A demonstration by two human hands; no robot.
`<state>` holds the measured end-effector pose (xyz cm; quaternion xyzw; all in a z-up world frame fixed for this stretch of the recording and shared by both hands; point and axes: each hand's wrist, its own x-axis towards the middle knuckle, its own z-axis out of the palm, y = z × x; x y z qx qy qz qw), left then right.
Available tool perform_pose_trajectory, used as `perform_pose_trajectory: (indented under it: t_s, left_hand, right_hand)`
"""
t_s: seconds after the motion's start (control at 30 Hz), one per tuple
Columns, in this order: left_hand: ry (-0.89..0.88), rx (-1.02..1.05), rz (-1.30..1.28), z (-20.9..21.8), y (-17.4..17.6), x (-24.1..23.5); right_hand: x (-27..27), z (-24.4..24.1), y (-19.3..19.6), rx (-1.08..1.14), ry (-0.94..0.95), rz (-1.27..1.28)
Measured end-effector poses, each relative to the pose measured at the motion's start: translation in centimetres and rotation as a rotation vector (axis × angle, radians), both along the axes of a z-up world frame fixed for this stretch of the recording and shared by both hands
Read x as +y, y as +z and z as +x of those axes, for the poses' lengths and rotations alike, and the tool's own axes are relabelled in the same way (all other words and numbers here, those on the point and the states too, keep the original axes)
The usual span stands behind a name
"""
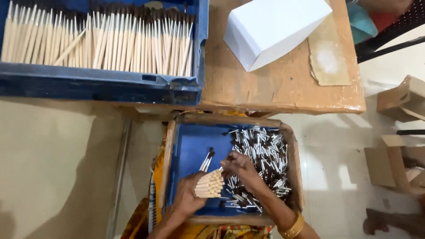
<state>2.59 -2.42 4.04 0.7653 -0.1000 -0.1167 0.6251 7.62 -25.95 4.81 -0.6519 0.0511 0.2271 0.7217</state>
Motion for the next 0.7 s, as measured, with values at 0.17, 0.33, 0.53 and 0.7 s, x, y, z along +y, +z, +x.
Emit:
perform_pose_trajectory:
  t_s: [0.17, 0.33, 0.53, 0.7]
  left_hand:
    - [0.118, -0.205, 0.352, -1.6, 0.2, 1.4]
    - [0.157, 0.300, 0.156, -3.0, -1.9, 2.6]
    - [0.211, 0.685, 0.047, -0.5, 0.7, 1.7]
    - [0.195, 0.655, -0.405, 0.2, -1.0, 0.4]
  right_hand:
    - [0.0, 3.5, 0.5, -0.174, 0.288, -0.419]
    - [-1.1, 7.7, -5.6, -0.908, 0.520, -1.663]
    - [-2.4, 6.6, 0.3, -0.873, 0.185, -1.226]
    - [-3.1, 3.4, 1.5, -0.745, -0.104, -0.817]
